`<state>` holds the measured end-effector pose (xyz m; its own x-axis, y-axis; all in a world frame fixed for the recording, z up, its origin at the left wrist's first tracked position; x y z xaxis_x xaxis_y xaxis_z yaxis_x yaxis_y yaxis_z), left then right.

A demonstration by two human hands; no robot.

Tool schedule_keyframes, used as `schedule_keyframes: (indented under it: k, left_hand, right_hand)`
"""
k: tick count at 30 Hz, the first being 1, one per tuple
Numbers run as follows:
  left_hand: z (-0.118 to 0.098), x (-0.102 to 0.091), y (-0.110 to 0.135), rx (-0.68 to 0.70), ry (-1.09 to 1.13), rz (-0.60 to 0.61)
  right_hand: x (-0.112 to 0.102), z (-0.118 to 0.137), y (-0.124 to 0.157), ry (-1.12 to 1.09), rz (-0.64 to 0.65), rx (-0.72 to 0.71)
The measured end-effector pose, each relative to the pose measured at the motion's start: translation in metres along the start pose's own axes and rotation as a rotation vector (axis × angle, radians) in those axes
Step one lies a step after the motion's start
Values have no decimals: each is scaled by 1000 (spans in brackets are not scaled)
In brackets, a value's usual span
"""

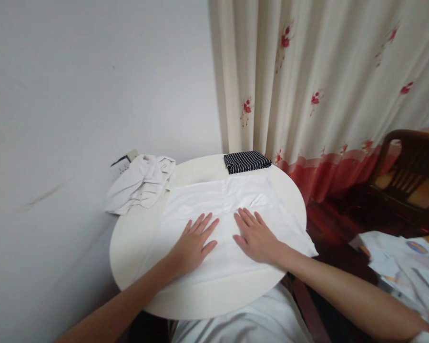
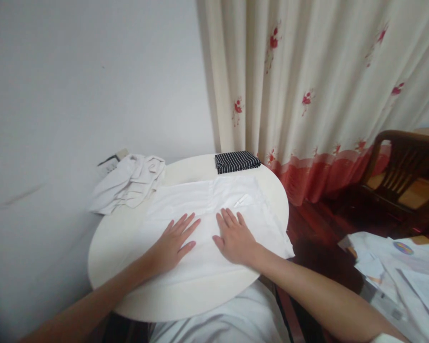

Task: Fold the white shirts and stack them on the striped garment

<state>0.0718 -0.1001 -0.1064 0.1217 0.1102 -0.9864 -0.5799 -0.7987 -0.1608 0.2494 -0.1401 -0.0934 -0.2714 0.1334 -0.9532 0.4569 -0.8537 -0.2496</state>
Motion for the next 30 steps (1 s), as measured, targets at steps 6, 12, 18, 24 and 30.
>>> schedule_keyframes:
  k: [6,12,18,24,30]
  left_hand:
    - [62,-11,33,-54,-39,-2]
    - [116,-11,75,-212,-77,12]
    - [122,-19,74,-281,-66,85]
    - [21,-30,19,-68,39,139]
    - [-31,-9,-3,29,70,82]
  right_hand:
    - [-14,-77,59,129,-26,192]
    - [-16,-105,95,199,-63,252]
    - [-20,-107,86,232,-97,290]
    - [-20,-42,27,124,-50,67]
    - [8,1,3,-10,37,-53]
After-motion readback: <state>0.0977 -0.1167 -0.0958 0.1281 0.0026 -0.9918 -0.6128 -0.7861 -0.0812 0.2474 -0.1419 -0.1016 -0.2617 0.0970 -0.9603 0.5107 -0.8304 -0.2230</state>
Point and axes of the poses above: each hand's wrist, its own y-axis away from the middle knuckle, its own x-axis out of the palm, z = x × y, the point moved 8 cm from there along -y, towards the middle knuckle, and after that the axes turned 11 degrees about -x, right-handed, at the moved point
